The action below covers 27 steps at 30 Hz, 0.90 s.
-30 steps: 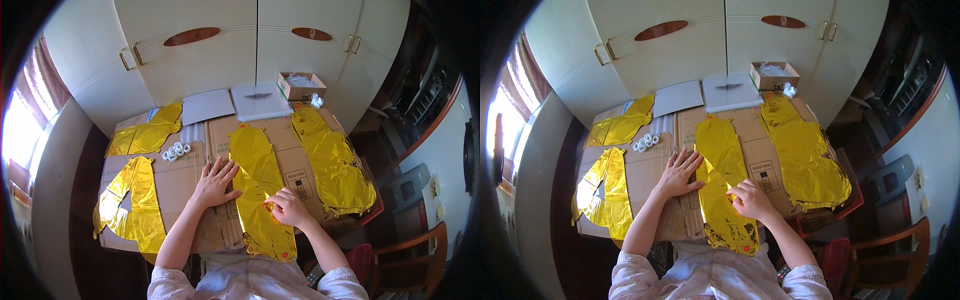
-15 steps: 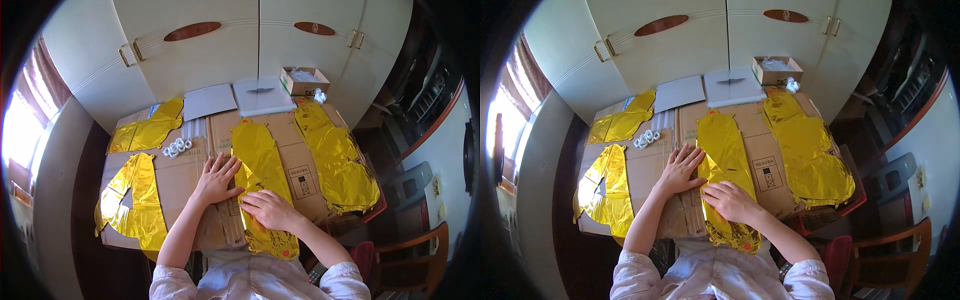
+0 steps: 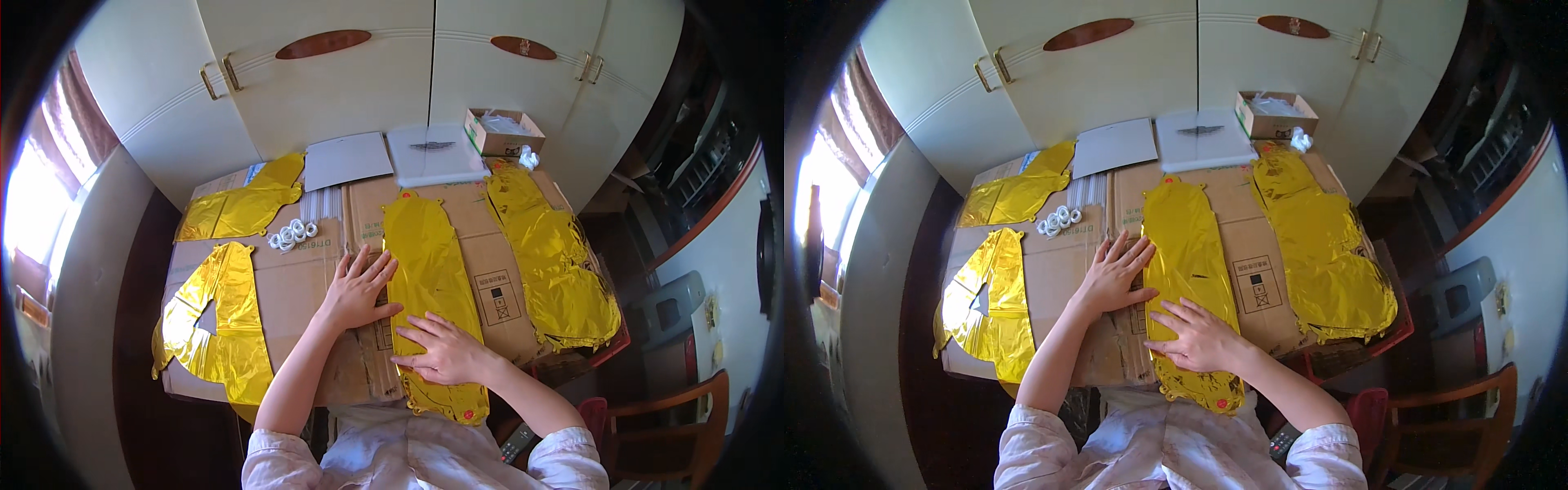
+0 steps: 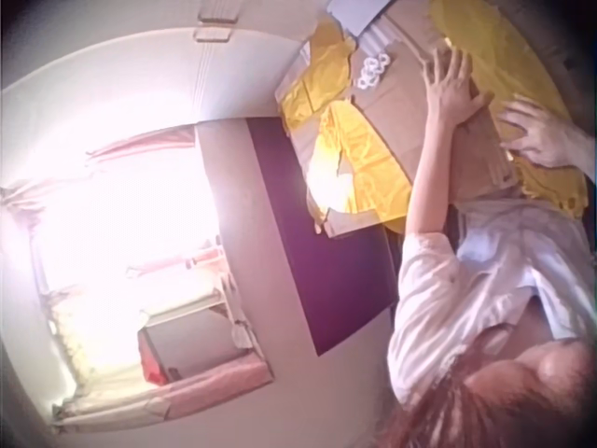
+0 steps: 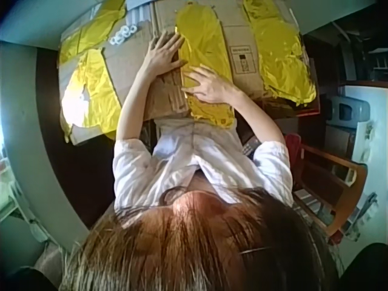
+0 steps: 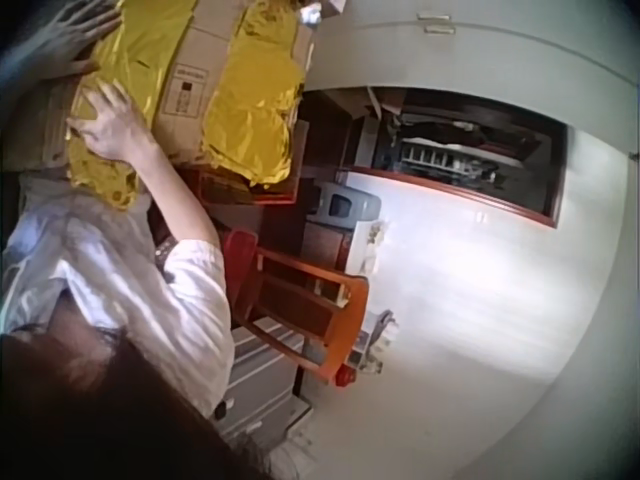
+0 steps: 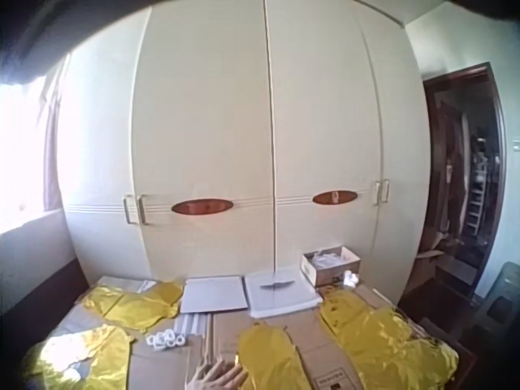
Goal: Folding and packaging gold foil balloons into sleeves.
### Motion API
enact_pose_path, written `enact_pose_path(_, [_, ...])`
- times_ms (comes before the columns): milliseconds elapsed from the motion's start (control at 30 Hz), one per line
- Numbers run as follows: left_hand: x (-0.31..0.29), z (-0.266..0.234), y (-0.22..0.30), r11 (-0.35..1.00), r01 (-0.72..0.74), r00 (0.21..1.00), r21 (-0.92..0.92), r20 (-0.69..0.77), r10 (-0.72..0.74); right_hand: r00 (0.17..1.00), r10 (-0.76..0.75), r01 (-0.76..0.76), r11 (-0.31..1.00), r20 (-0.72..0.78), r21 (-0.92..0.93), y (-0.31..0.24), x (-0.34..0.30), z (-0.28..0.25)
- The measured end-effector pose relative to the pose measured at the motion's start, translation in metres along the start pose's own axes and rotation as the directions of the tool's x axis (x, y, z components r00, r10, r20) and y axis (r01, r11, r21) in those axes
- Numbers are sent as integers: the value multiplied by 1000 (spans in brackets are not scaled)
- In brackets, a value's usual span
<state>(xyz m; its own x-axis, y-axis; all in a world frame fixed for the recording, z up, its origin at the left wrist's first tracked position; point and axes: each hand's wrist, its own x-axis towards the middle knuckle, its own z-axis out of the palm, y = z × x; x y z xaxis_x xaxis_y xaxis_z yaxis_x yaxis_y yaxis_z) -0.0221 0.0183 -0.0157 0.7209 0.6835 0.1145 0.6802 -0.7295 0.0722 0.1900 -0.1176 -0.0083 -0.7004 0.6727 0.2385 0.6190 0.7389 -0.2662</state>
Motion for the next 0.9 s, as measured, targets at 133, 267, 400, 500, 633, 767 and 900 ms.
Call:
enact_pose_path(133, [1,1,-1,1000,-7,1000,7,-10,7,998,-23,25,999,58,-31,-2,-3,-2])
enact_pose_path(267, [1,0,-1,1000,6,1000,18,-7,-6,997,-36,38,999,74,-20,-1,-3,-1])
enact_pose_path(400, [6,-6,-3,1000,6,1000,-8,13,-6,990,-26,30,999,141,-26,-2,-3,-5])
enact_pose_path(500, [11,-8,-5,999,12,1000,-32,12,-12,997,-35,36,999,76,-22,-1,-4,-2])
enact_pose_path(633, [16,-6,-11,999,21,1000,-41,17,-21,997,-37,38,999,72,-15,-2,-4,-2])
enact_pose_path(767, [19,-6,-12,999,39,998,-16,53,-38,997,-52,53,998,52,-17,-1,-4,0])
enact_pose_path(900, [23,-7,-13,999,35,996,14,84,-36,997,-59,60,998,47,-21,0,-6,2])
